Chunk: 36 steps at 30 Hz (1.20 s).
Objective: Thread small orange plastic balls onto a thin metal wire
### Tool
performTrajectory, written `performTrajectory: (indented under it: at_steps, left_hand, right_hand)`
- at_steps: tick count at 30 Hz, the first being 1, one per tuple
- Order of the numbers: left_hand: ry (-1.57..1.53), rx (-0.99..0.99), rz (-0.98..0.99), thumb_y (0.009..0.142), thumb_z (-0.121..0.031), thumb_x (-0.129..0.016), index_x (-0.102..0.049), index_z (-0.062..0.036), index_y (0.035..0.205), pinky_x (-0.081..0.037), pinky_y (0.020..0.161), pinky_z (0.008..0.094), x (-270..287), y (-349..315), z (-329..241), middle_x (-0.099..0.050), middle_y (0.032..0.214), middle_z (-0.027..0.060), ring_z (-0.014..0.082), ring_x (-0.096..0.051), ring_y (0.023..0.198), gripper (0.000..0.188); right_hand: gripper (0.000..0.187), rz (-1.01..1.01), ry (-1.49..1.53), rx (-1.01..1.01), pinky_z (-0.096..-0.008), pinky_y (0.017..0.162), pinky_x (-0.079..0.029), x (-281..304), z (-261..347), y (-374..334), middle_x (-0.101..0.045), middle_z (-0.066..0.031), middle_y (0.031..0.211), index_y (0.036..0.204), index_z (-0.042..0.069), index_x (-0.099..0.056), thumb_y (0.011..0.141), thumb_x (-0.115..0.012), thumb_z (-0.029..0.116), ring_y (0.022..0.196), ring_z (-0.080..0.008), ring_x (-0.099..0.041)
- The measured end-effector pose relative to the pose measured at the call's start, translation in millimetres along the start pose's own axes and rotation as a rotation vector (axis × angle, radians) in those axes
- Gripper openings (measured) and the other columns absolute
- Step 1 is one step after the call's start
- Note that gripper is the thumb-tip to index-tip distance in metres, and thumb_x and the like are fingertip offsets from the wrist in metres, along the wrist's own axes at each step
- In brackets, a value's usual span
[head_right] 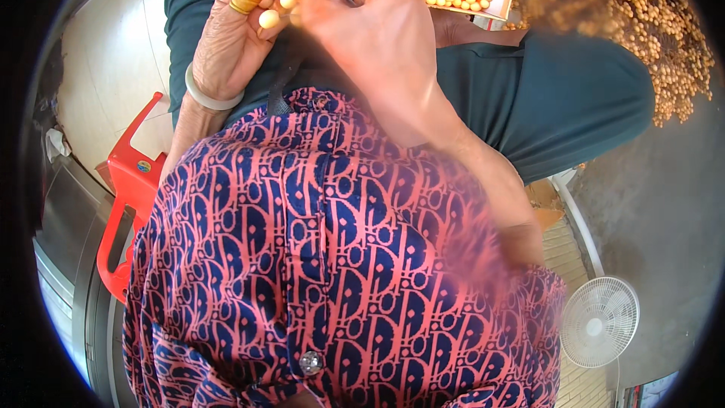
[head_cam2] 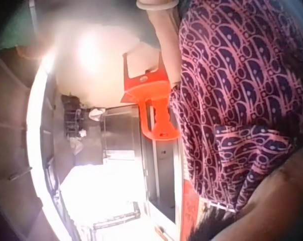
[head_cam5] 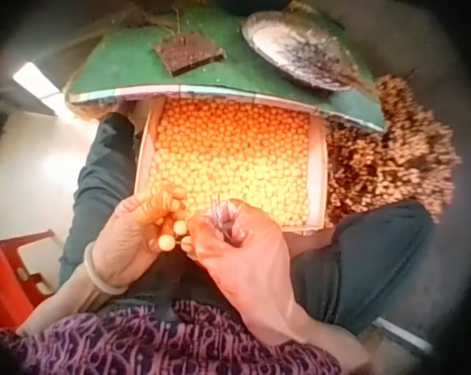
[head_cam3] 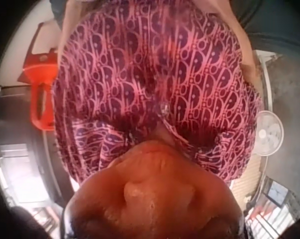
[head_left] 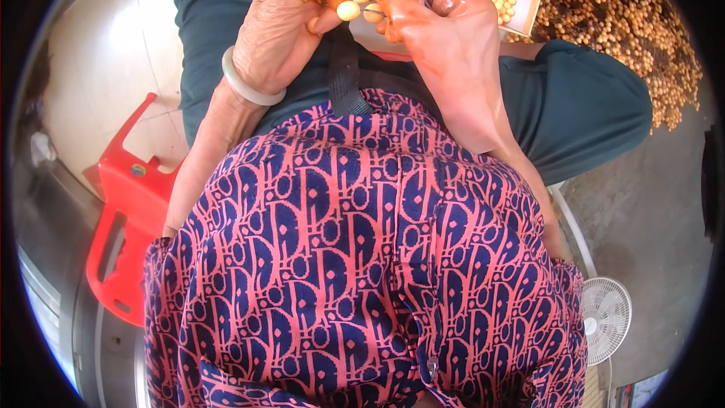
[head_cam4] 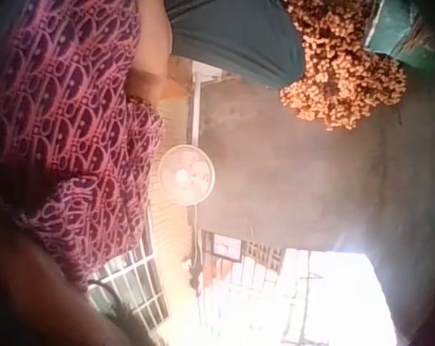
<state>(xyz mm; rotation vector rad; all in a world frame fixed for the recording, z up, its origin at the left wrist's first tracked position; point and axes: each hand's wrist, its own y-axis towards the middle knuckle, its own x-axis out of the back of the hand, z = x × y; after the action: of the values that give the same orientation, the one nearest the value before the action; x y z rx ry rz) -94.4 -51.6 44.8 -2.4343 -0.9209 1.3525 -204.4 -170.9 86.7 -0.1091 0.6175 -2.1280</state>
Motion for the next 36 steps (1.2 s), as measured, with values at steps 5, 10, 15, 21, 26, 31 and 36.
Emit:
performTrajectory:
  at_steps: [5,10,15,21,26,31,36]
  left_hand:
    - [-0.04,0.023,-0.099,0.09,-0.012,-0.057,-0.061,0.0004,0.105,-0.042,0.058,0.0179,-12,-4,-5,-0.062,0.086,0.0058,0.0099,-0.054,0.067,0.019]
    - [-0.07,0.022,0.043,0.092,-0.017,-0.054,-0.058,-0.0016,0.11,-0.041,0.059,0.0199,14,-5,1,-0.061,0.096,0.0052,0.0082,-0.052,0.07,0.023]
    - [-0.062,-0.01,0.083,0.095,-0.025,-0.051,-0.052,-0.004,0.121,-0.039,0.062,0.0187,29,-6,4,-0.058,0.113,0.0036,0.0059,-0.052,0.081,0.033]
    - [-0.115,0.048,0.14,0.095,-0.026,-0.052,-0.05,-0.0042,0.123,-0.041,0.064,0.0195,26,-3,3,-0.057,0.117,0.0051,0.008,-0.054,0.09,0.036]
    - [-0.133,0.075,-0.024,0.087,-0.006,-0.06,-0.062,0.0001,0.1,-0.046,0.062,0.0244,-4,-3,-4,-0.061,0.082,0.0078,0.0115,-0.052,0.061,0.014]
    - [-0.133,0.094,0.048,0.085,-0.005,-0.061,-0.062,0.0004,0.101,-0.047,0.062,0.0235,6,-3,-4,-0.062,0.083,0.0084,0.0136,-0.055,0.063,0.016]
    - [-0.145,0.065,0.036,0.087,-0.009,-0.061,-0.061,0.0007,0.097,-0.047,0.06,0.022,10,-5,1,-0.061,0.082,0.0081,0.0156,-0.057,0.066,0.014]
  right_hand:
    - [0.013,-0.115,-0.127,-0.04,-0.0206,0.051,-0.035,-12,13,-3,-0.051,0.0022,0.064,0.075,0.0,-0.054,0.086,-0.059,0.005,0.057,-0.0045,-0.043]
    - [0.015,-0.21,-0.292,-0.105,-0.0225,0.05,-0.036,-16,26,-5,-0.052,-0.0004,0.061,0.075,-0.002,-0.055,0.084,-0.062,0.008,0.056,-0.0052,-0.045]
    - [0.018,-0.207,-0.354,0.067,-0.0253,0.046,-0.034,-14,19,-8,-0.05,-0.0028,0.056,0.074,-0.003,-0.054,0.081,-0.064,0.011,0.05,-0.0056,-0.043]
    - [0.017,-0.162,-0.416,0.096,-0.0255,0.044,-0.033,-12,14,-8,-0.05,-0.0029,0.056,0.077,-0.003,-0.053,0.081,-0.063,0.011,0.049,-0.0062,-0.043]
    - [0.017,-0.203,-0.495,0.168,-0.0261,0.044,-0.034,-16,14,-11,-0.049,-0.0035,0.057,0.078,-0.003,-0.053,0.081,-0.062,0.011,0.049,-0.0071,-0.042]
    - [0.017,-0.178,-0.478,0.225,-0.0267,0.044,-0.034,-11,6,-10,-0.049,-0.004,0.057,0.078,-0.003,-0.052,0.081,-0.062,0.01,0.05,-0.0078,-0.043]
    - [0.015,-0.187,-0.394,0.075,-0.0268,0.047,-0.037,-19,24,-10,-0.052,-0.0057,0.061,0.079,-0.003,-0.053,0.082,-0.061,0.009,0.052,-0.0086,-0.046]
